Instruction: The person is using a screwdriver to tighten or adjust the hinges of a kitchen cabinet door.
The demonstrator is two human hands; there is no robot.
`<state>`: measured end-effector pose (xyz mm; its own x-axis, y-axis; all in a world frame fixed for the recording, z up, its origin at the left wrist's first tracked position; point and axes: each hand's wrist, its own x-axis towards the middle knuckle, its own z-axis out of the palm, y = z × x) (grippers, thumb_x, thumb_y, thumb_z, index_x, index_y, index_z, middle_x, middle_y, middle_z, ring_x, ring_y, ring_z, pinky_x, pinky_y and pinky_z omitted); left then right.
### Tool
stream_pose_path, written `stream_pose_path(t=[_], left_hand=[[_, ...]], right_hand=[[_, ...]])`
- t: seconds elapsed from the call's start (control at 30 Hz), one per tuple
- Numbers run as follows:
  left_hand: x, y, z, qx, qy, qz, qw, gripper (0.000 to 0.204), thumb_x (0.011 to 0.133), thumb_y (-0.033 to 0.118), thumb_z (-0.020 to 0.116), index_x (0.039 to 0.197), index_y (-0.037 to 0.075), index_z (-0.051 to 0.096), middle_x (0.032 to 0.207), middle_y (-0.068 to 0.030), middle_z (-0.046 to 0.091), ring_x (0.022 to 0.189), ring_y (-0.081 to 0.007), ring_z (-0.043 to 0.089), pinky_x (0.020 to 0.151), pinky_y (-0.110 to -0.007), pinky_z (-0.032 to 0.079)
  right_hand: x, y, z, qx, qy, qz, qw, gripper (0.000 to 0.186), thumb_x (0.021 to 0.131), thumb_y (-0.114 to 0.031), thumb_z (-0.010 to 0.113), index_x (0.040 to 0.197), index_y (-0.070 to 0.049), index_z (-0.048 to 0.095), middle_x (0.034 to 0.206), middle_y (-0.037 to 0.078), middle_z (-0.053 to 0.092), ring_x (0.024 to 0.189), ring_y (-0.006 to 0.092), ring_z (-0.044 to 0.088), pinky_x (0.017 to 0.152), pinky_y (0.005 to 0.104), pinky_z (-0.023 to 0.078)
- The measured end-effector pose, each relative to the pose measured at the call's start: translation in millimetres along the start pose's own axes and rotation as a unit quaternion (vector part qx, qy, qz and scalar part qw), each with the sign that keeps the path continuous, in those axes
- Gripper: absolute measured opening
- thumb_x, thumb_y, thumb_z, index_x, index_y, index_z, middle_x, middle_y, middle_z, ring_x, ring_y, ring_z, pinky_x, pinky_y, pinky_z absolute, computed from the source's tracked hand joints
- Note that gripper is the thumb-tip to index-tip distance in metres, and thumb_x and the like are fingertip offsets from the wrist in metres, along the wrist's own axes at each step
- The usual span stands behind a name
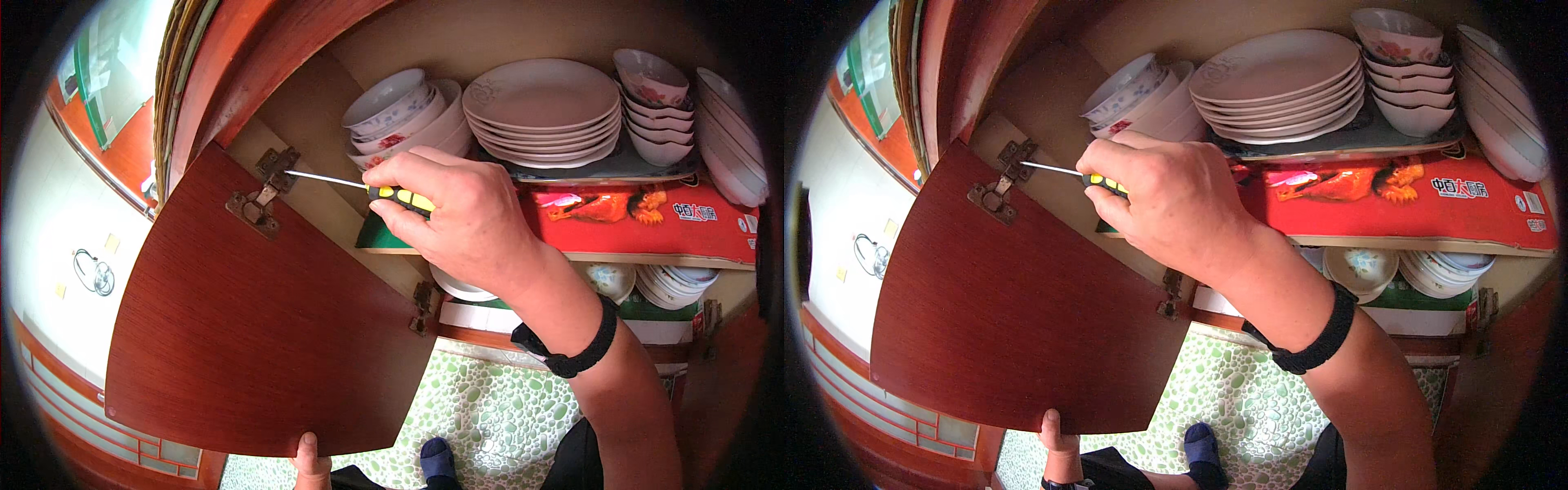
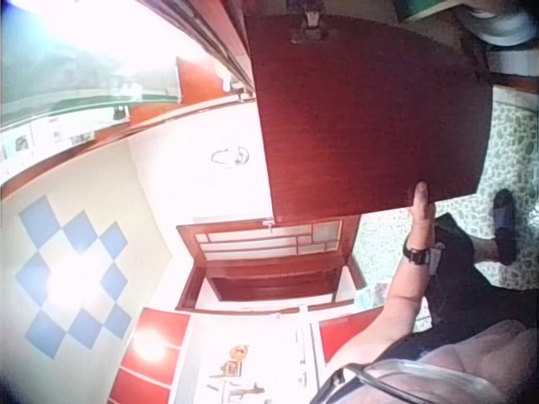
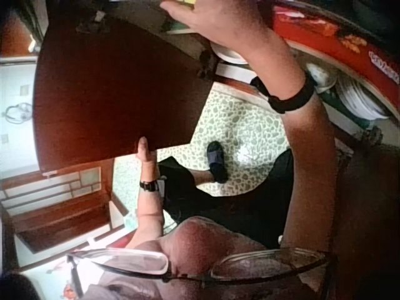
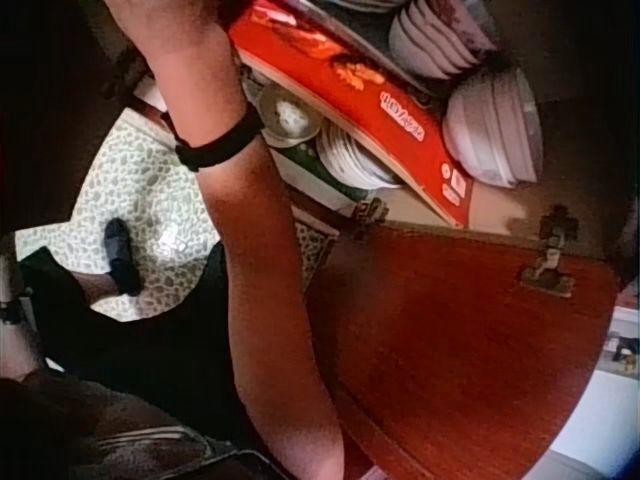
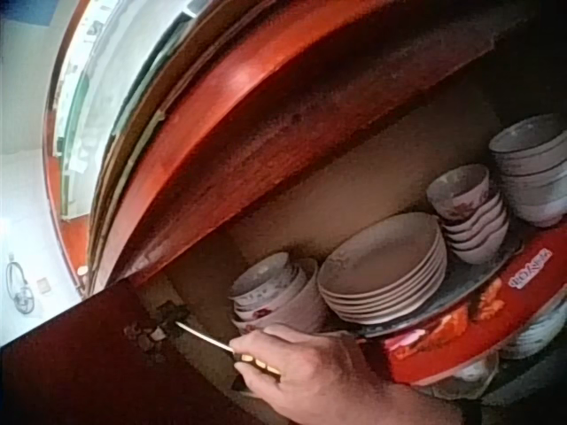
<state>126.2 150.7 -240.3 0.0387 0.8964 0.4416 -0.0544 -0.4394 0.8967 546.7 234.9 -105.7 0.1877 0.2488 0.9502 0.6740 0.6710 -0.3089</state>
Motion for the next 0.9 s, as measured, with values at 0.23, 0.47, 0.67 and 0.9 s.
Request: stream_pose_path(t=[0.23,0.47,0.67,0.9], left_hand=[[-7,4,6,0.004,0.032,-0.022,0.999,0.085,0.082,0.029,0.075,0.157,0.007,0.041,0.151,-0.0144,0.054,0.133,-0.0384,0.055,0.115,-0.056,0.046],[-7,0,4,0.017,0.014,-0.002,1.000,0.080,0.084,0.027,0.074,0.155,0.005,0.043,0.150,-0.0134,0.054,0.132,-0.0353,0.056,0.116,-0.052,0.044],[-7,-6,5,0.014,-0.007,-0.020,1.000,0.076,0.085,0.025,0.074,0.152,0.005,0.046,0.147,-0.0128,0.056,0.132,-0.0340,0.056,0.114,-0.050,0.044],[-4,8,21,-0.002,-0.013,-0.012,1.000,0.071,0.083,0.020,0.073,0.148,0.004,0.050,0.145,-0.0129,0.057,0.130,-0.0325,0.055,0.114,-0.049,0.041]], right_hand=[[3,-5,-6,-0.012,-0.016,-0.018,1.000,0.020,0.084,-0.006,0.080,0.103,-0.007,0.074,0.093,0.010,0.075,0.078,0.0314,0.073,0.067,0.0368,0.058],[47,-34,-26,-0.099,-0.098,-0.011,0.990,0.013,0.086,-0.014,0.070,0.096,-0.008,0.075,0.090,0.013,0.075,0.084,0.0380,0.072,0.074,0.0503,0.058],[107,-65,-42,-0.045,-0.271,0.264,0.925,0.027,0.083,-0.018,0.066,0.102,-0.005,0.080,0.101,0.023,0.076,0.097,0.0408,0.074,0.090,0.0450,0.058],[109,-67,-34,-0.123,-0.351,0.168,0.913,0.027,0.092,-0.026,0.069,0.103,-0.003,0.077,0.085,0.021,0.073,0.078,0.0341,0.072,0.074,0.0433,0.057]])
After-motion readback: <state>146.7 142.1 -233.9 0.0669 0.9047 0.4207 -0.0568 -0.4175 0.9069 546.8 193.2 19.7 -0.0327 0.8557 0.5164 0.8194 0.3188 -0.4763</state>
